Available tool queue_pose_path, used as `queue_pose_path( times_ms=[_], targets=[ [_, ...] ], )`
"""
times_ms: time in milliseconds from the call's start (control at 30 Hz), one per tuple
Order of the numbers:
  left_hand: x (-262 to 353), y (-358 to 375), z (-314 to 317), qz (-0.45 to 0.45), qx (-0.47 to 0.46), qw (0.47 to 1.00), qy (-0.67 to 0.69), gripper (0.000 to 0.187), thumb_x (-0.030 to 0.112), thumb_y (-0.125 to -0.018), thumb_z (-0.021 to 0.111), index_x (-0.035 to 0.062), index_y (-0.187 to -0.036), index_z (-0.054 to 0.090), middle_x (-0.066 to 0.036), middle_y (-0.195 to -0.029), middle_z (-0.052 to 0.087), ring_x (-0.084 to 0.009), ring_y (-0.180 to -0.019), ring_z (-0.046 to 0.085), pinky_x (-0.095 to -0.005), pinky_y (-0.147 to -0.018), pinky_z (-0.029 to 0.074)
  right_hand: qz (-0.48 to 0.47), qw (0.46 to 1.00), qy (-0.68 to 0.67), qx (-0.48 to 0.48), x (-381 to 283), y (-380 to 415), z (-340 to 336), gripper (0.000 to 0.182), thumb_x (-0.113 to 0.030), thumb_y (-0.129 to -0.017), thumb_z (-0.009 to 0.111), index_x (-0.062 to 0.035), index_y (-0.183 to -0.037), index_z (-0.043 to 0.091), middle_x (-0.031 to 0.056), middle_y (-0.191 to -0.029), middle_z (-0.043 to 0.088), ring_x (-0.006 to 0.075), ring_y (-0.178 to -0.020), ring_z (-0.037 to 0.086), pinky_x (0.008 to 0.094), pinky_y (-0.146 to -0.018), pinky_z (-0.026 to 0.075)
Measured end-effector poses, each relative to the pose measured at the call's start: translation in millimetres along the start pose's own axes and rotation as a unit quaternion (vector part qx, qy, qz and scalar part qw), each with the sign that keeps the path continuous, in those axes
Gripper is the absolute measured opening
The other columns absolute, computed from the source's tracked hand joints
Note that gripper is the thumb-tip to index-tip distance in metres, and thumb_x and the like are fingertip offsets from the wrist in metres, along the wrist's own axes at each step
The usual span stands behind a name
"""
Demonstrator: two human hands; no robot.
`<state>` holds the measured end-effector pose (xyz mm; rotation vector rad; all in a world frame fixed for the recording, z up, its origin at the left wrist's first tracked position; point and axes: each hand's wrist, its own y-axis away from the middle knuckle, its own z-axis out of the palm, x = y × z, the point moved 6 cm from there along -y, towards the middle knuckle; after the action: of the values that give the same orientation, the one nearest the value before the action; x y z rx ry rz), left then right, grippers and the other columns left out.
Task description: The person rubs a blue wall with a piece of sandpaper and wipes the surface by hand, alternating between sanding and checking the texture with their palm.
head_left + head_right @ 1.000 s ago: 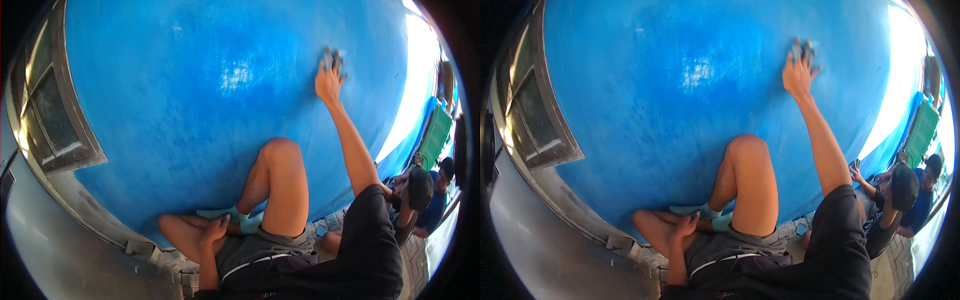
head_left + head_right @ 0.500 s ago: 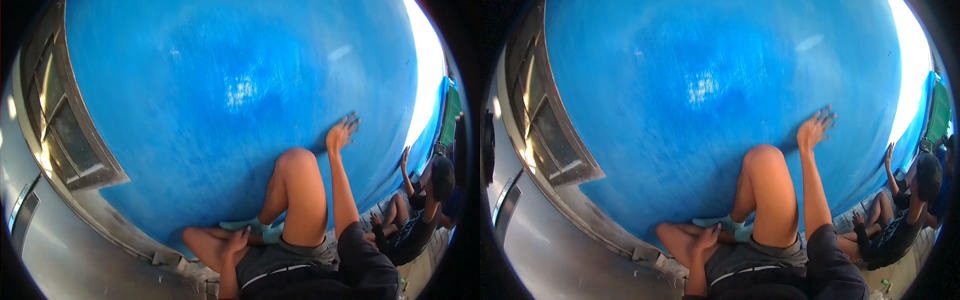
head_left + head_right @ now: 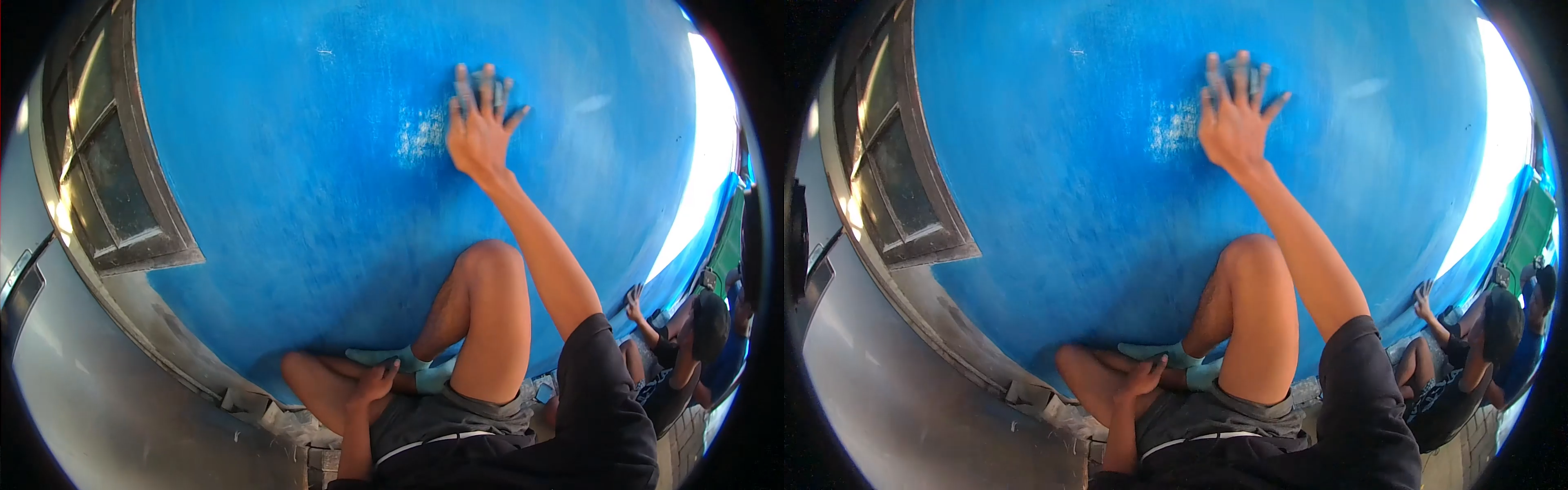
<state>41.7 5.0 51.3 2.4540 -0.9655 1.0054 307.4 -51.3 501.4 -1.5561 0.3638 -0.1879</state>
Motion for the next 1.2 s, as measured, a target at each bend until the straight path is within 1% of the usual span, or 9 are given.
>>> queue_pose_path(
  times_ms=[167, 267, 333, 500, 600, 833, 933, 1067, 1200],
  targets=[
    [-1, 0, 1, 0.010, 0.000, 1.000, 0.006, 0.075, 0.063, -0.102, 0.033, -0.0021, -0.125, 0.061, -0.031, -0.118, 0.063, -0.0485, -0.116, 0.057, -0.0486, -0.100, 0.045, -0.142, 0.987, -0.015, -0.071, -75, 31, 7, 0.055, -0.036, -0.102, 0.043, -0.0320, -0.156, 0.032, 0.0117, -0.166, 0.016, 0.0425, -0.151, 0.013, 0.0766, -0.110, -0.001],
    [-2, -2, 1, -0.009, -0.022, 1.000, -0.005, 0.075, 0.063, -0.102, 0.033, -0.0028, -0.124, 0.061, -0.031, -0.119, 0.063, -0.0474, -0.117, 0.057, -0.0488, -0.100, 0.045, -0.275, 0.951, -0.030, -0.138, -99, 72, 14, 0.057, -0.038, -0.100, 0.047, -0.0345, -0.155, 0.031, 0.0062, -0.165, 0.021, 0.0336, -0.152, 0.017, 0.0758, -0.112, 0.005],
    [-9, -5, 6, 0.008, -0.024, 1.000, -0.017, 0.074, 0.062, -0.102, 0.033, -0.0028, -0.123, 0.061, -0.031, -0.117, 0.064, -0.0464, -0.116, 0.058, -0.0494, -0.099, 0.045, -0.422, 0.875, -0.042, -0.232, -113, 99, 16, 0.059, -0.041, -0.101, 0.045, -0.0368, -0.156, 0.026, 0.0016, -0.165, 0.020, 0.0263, -0.152, 0.019, 0.0715, -0.116, 0.008],
    [-7, -4, 5, 0.019, 0.002, 1.000, -0.006, 0.068, 0.059, -0.102, 0.036, -0.0004, -0.120, 0.063, -0.030, -0.114, 0.065, -0.0463, -0.112, 0.059, -0.0490, -0.097, 0.046, -0.421, 0.888, -0.044, -0.183, -105, 74, 19, 0.057, -0.044, -0.102, 0.044, -0.0410, -0.156, 0.025, 0.0002, -0.165, 0.021, 0.0242, -0.152, 0.021, 0.0687, -0.118, 0.008],
    [-6, -4, 5, 0.013, 0.003, 1.000, -0.015, 0.065, 0.057, -0.102, 0.037, 0.0013, -0.118, 0.065, -0.030, -0.112, 0.065, -0.0472, -0.110, 0.059, -0.0495, -0.096, 0.046, -0.365, 0.923, -0.003, -0.119, -89, 30, 8, 0.053, -0.041, -0.103, 0.044, -0.0405, -0.154, 0.032, 0.0018, -0.163, 0.026, 0.0270, -0.150, 0.024, 0.0701, -0.116, 0.010],
    [-24, -12, 13, -0.036, -0.030, 0.997, -0.069, 0.062, 0.056, -0.103, 0.038, 0.0017, -0.111, 0.068, -0.028, -0.103, 0.067, -0.0468, -0.102, 0.062, -0.0492, -0.089, 0.049, -0.027, 0.999, 0.041, -0.006, 45, -6, -24, 0.049, -0.033, -0.104, 0.040, -0.0320, -0.153, 0.037, 0.0072, -0.163, 0.027, 0.0358, -0.150, 0.020, 0.0730, -0.112, 0.004],
    [-15, -10, 10, 0.058, 0.018, 0.998, -0.003, 0.060, 0.055, -0.103, 0.039, 0.0025, -0.112, 0.067, -0.028, -0.103, 0.067, -0.0471, -0.102, 0.062, -0.0489, -0.088, 0.049, 0.109, 0.992, 0.058, 0.009, 118, 43, -32, 0.052, -0.034, -0.106, 0.035, -0.0270, -0.157, 0.031, 0.0108, -0.165, 0.020, 0.0379, -0.152, 0.013, 0.0705, -0.114, 0.001],
    [-24, -18, 14, 0.089, 0.041, 0.995, 0.014, 0.059, 0.054, -0.103, 0.040, 0.0026, -0.113, 0.067, -0.028, -0.101, 0.068, -0.0456, -0.102, 0.064, -0.0481, -0.088, 0.049, 0.190, 0.980, 0.053, -0.010, 177, 96, -33, 0.054, -0.034, -0.107, 0.031, -0.0222, -0.159, 0.025, 0.0142, -0.166, 0.014, 0.0403, -0.153, 0.006, 0.0693, -0.114, -0.004],
    [-32, -18, 19, 0.056, 0.028, 0.998, -0.005, 0.061, 0.055, -0.103, 0.038, 0.0036, -0.117, 0.067, -0.026, -0.102, 0.069, -0.0440, -0.102, 0.065, -0.0474, -0.088, 0.050, 0.194, 0.979, 0.046, -0.036, 171, 92, -36, 0.053, -0.034, -0.108, 0.027, -0.0232, -0.160, 0.022, 0.0138, -0.167, 0.009, 0.0404, -0.153, 0.001, 0.0693, -0.114, -0.005]
  ],
)
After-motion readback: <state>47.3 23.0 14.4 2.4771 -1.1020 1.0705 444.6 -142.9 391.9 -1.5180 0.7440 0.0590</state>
